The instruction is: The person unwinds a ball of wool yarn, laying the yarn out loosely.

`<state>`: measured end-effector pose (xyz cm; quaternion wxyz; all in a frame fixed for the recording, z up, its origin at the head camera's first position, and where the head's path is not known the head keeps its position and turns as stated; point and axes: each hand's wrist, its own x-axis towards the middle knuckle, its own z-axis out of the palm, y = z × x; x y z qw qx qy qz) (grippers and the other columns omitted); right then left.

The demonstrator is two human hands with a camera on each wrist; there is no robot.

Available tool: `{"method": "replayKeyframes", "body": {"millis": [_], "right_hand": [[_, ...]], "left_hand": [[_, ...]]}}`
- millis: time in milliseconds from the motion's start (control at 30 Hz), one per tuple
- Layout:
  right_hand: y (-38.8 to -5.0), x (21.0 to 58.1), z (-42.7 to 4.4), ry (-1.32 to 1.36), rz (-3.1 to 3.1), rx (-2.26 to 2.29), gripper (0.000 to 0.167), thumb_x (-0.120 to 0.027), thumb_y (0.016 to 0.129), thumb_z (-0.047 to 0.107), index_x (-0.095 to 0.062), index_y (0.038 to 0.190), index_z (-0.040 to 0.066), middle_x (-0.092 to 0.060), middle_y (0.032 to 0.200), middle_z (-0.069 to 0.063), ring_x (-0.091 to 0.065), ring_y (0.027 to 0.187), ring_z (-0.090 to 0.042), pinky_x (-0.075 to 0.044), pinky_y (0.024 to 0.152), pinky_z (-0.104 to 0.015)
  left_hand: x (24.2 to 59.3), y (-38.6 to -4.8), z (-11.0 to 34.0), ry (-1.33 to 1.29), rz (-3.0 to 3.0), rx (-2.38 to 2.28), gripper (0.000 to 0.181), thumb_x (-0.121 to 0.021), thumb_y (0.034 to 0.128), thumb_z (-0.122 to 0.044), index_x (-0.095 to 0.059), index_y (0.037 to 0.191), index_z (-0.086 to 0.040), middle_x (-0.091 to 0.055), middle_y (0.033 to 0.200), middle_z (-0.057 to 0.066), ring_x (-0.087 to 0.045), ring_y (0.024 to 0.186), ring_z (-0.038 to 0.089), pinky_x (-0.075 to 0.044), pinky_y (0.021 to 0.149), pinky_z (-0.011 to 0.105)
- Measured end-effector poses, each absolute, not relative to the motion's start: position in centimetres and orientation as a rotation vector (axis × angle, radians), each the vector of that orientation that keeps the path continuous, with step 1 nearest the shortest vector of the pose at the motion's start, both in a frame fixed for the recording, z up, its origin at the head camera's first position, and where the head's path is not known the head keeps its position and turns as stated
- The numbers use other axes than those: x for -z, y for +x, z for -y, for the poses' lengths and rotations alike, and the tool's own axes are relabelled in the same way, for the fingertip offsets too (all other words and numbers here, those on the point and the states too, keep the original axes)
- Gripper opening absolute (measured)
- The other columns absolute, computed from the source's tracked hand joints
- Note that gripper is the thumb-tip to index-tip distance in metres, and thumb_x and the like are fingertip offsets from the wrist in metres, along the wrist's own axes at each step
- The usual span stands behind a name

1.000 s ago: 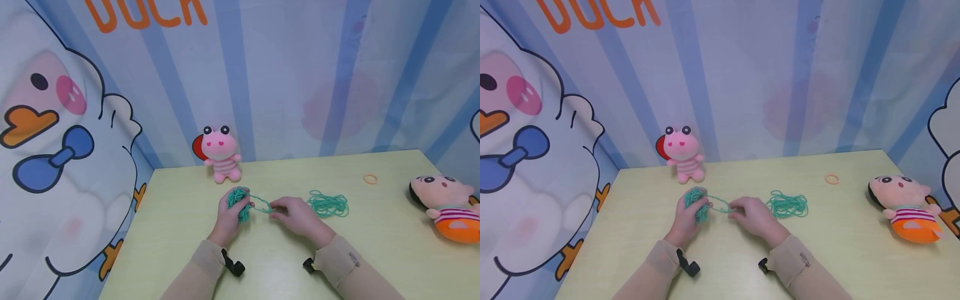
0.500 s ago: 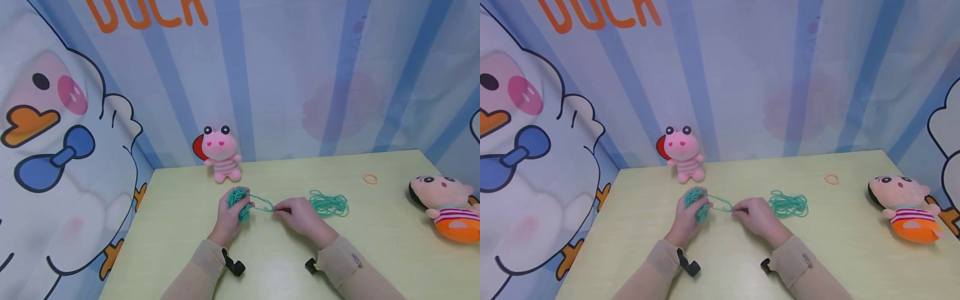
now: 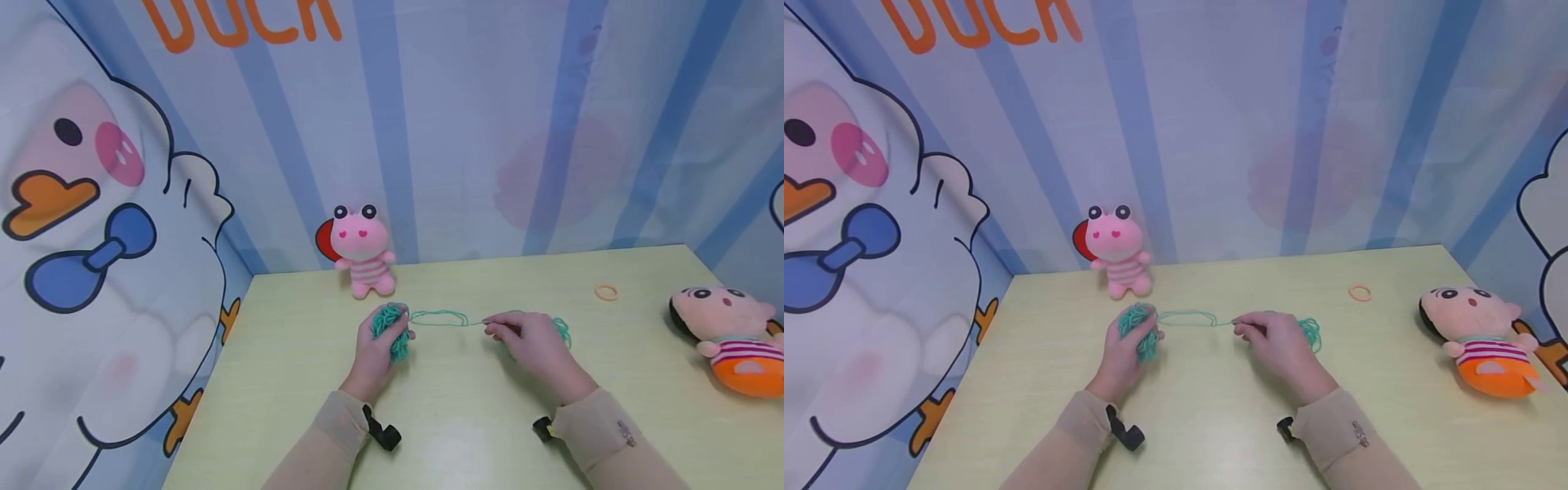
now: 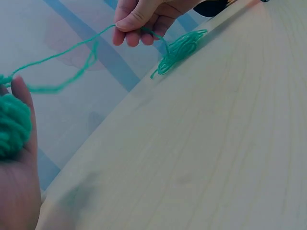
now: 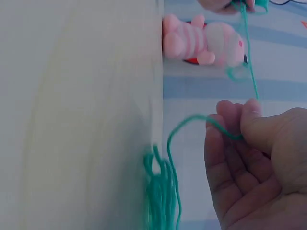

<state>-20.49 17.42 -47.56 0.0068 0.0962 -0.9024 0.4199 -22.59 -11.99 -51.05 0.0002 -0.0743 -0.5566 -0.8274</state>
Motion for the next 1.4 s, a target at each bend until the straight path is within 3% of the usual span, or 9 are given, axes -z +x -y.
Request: {"method": "replayKeyframes", "body": {"millis": [200, 400, 533, 700, 833, 933, 1000, 1233, 1400], "right_hand": [[-20.2, 47.2, -20.5, 0.226, 2.748, -1.279, 0.027, -0.066, 0.112, 0.020, -0.080, 0.130, 0.006, -0.085, 0.112, -0.009, -0.081, 0.104, -0.020, -0.059, 0.083, -0.014], [-20.1, 47.1, -23.2, 0.162, 2.675, -1.322, 0.028, -0.066, 0.112, 0.019, -0.078, 0.130, 0.002, -0.085, 0.112, -0.016, -0.074, 0.091, 0.008, -0.058, 0.079, -0.009], [-20.2, 47.6, -24.9, 0.100, 2.668, -1.313, 0.031, -0.064, 0.113, 0.021, -0.077, 0.132, 0.001, -0.084, 0.114, -0.018, -0.069, 0.089, 0.016, -0.055, 0.078, -0.005], [-20.4, 48.6, -26.9, 0.005, 2.751, -1.205, 0.039, -0.061, 0.115, 0.033, -0.076, 0.135, 0.005, -0.085, 0.116, -0.013, -0.075, 0.094, 0.002, -0.056, 0.078, -0.008], [-20.5, 49.1, -27.9, -0.072, 2.781, -1.106, 0.040, -0.059, 0.115, 0.032, -0.076, 0.135, 0.002, -0.084, 0.116, -0.016, -0.081, 0.103, -0.027, -0.065, 0.089, -0.037], [-20.4, 49.3, -28.4, -0.128, 2.818, -1.034, 0.041, -0.058, 0.115, 0.032, -0.076, 0.134, 0.000, -0.081, 0.123, -0.022, -0.074, 0.120, -0.047, -0.058, 0.100, -0.063], [-20.4, 49.3, -28.5, -0.141, 2.863, -0.997, 0.041, -0.059, 0.115, 0.032, -0.075, 0.135, 0.000, -0.077, 0.130, -0.027, -0.067, 0.127, -0.054, -0.054, 0.102, -0.069], [-20.3, 49.0, -27.7, -0.071, 2.960, -0.974, 0.040, -0.065, 0.111, 0.023, -0.069, 0.142, -0.002, -0.074, 0.133, -0.030, -0.070, 0.116, -0.048, -0.059, 0.091, -0.061], [-20.1, 48.4, -26.1, -0.050, 2.892, -1.012, 0.047, -0.057, 0.107, 0.013, -0.059, 0.152, -0.002, -0.062, 0.148, -0.034, -0.063, 0.128, -0.055, -0.057, 0.092, -0.064]], "left_hand": [[50.9, -22.5, 12.0, -0.207, 1.710, 2.637, 0.011, -0.070, 0.1056, -0.010, -0.070, 0.116, -0.006, -0.071, 0.097, -0.001, -0.070, 0.074, 0.012, -0.064, 0.070, 0.023], [51.0, -22.6, 12.1, -0.183, 1.699, 2.628, 0.024, -0.068, 0.1064, -0.012, -0.065, 0.121, 0.007, -0.068, 0.092, -0.002, -0.067, 0.072, 0.011, -0.063, 0.071, 0.023], [51.0, -22.5, 12.1, -0.170, 1.668, 2.632, 0.017, -0.068, 0.1054, -0.012, -0.068, 0.116, 0.001, -0.068, 0.089, -0.003, -0.066, 0.074, 0.009, -0.064, 0.073, 0.023], [50.9, -22.5, 12.0, -0.152, 1.636, 2.652, 0.006, -0.069, 0.1051, -0.014, -0.071, 0.109, -0.010, -0.068, 0.087, -0.003, -0.066, 0.076, 0.008, -0.064, 0.074, 0.023], [50.9, -22.5, 12.0, -0.139, 1.636, 2.656, 0.006, -0.068, 0.1056, -0.015, -0.071, 0.109, -0.010, -0.068, 0.086, -0.003, -0.066, 0.075, 0.009, -0.064, 0.074, 0.023], [50.9, -22.6, 12.0, -0.126, 1.637, 2.658, 0.006, -0.068, 0.1056, -0.015, -0.071, 0.109, -0.011, -0.068, 0.087, -0.004, -0.066, 0.075, 0.009, -0.064, 0.074, 0.023], [50.9, -22.6, 11.9, -0.121, 1.638, 2.658, 0.006, -0.068, 0.1055, -0.015, -0.071, 0.109, -0.011, -0.069, 0.087, -0.004, -0.067, 0.075, 0.008, -0.064, 0.073, 0.023], [50.9, -22.5, 11.9, -0.163, 1.650, 2.650, 0.009, -0.069, 0.1048, -0.015, -0.071, 0.110, -0.008, -0.068, 0.086, -0.003, -0.067, 0.072, 0.009, -0.063, 0.072, 0.022], [50.9, -22.5, 11.9, -0.187, 1.680, 2.645, 0.015, -0.068, 0.1056, -0.014, -0.069, 0.115, -0.002, -0.068, 0.088, -0.003, -0.068, 0.071, 0.010, -0.063, 0.071, 0.021]]}}
